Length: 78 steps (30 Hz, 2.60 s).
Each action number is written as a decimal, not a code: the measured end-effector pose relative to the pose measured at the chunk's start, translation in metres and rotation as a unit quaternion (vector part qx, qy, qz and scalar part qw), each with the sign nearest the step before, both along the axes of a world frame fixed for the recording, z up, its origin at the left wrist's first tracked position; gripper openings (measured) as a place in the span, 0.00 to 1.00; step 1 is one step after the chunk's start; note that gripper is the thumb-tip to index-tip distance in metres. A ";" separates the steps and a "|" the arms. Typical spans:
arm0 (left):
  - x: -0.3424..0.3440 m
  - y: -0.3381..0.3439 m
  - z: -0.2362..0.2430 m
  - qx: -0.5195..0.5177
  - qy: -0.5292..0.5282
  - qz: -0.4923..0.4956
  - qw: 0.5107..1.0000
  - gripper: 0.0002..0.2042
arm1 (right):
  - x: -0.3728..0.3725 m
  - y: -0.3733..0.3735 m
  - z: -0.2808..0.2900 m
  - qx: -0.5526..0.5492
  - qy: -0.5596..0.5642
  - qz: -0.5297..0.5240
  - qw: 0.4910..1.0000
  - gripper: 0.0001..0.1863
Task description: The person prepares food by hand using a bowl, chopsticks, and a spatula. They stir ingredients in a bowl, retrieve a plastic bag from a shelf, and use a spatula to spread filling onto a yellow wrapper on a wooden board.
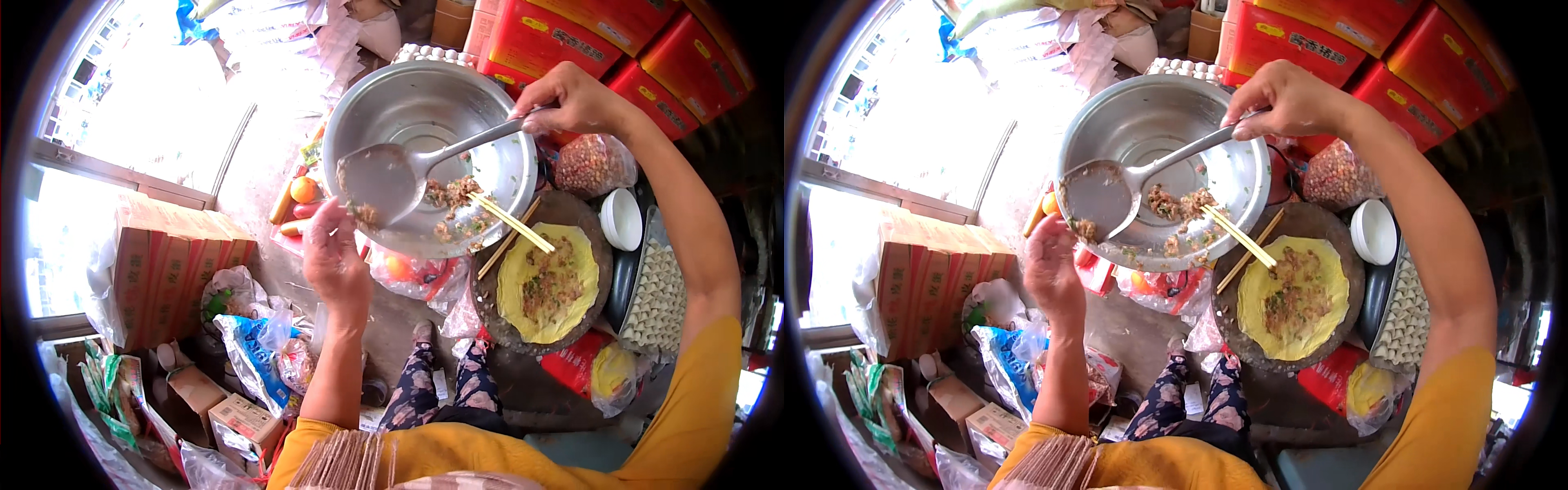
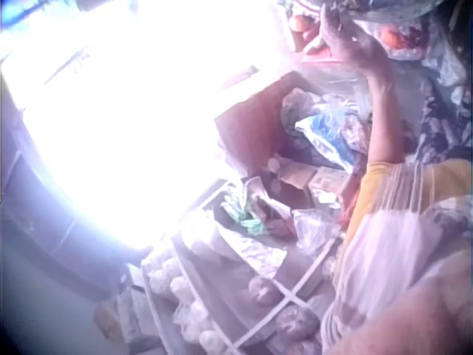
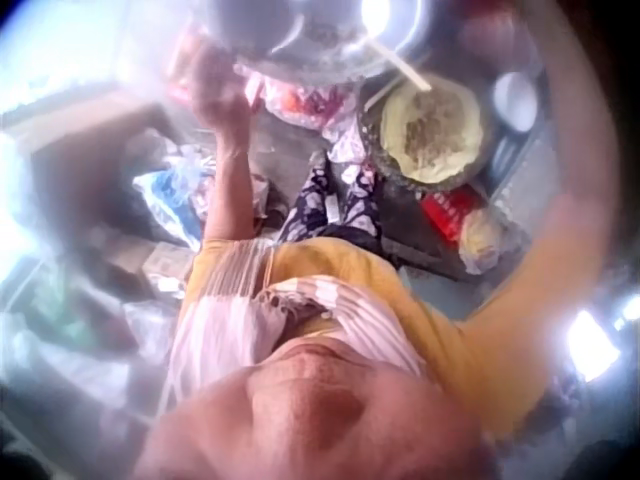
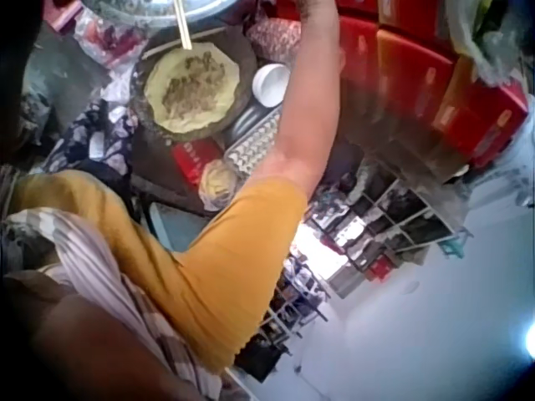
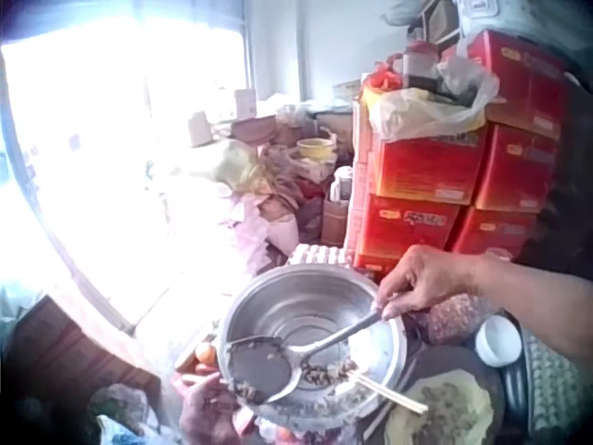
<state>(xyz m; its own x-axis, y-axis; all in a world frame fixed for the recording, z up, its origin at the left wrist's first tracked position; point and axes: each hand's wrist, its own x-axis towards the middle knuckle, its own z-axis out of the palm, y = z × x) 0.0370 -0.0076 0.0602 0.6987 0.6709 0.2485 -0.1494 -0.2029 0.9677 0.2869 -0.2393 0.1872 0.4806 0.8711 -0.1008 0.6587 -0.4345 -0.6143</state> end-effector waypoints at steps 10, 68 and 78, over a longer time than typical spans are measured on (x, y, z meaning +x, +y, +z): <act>-0.075 -0.088 -0.001 0.223 -0.047 -0.157 0.961 0.14 | -0.217 -0.235 0.051 -0.008 -0.155 -0.296 0.943 0.12; -0.073 -0.214 -0.162 0.491 0.215 -0.484 0.692 0.20 | -0.376 -0.321 -0.184 -0.010 0.318 -0.647 0.693 0.20; -0.065 -0.129 -0.032 0.271 0.052 -0.275 0.921 0.12 | -0.278 -0.241 0.024 -0.040 -0.078 -0.504 0.859 0.21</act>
<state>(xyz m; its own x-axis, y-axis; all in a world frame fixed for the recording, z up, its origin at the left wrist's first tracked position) -0.0282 -0.1366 0.0278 0.9347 0.0063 0.3554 -0.2857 -0.5813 0.7619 0.0091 -0.4807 0.2115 1.0000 -0.0020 -0.0061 -0.0048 -0.8694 -0.4941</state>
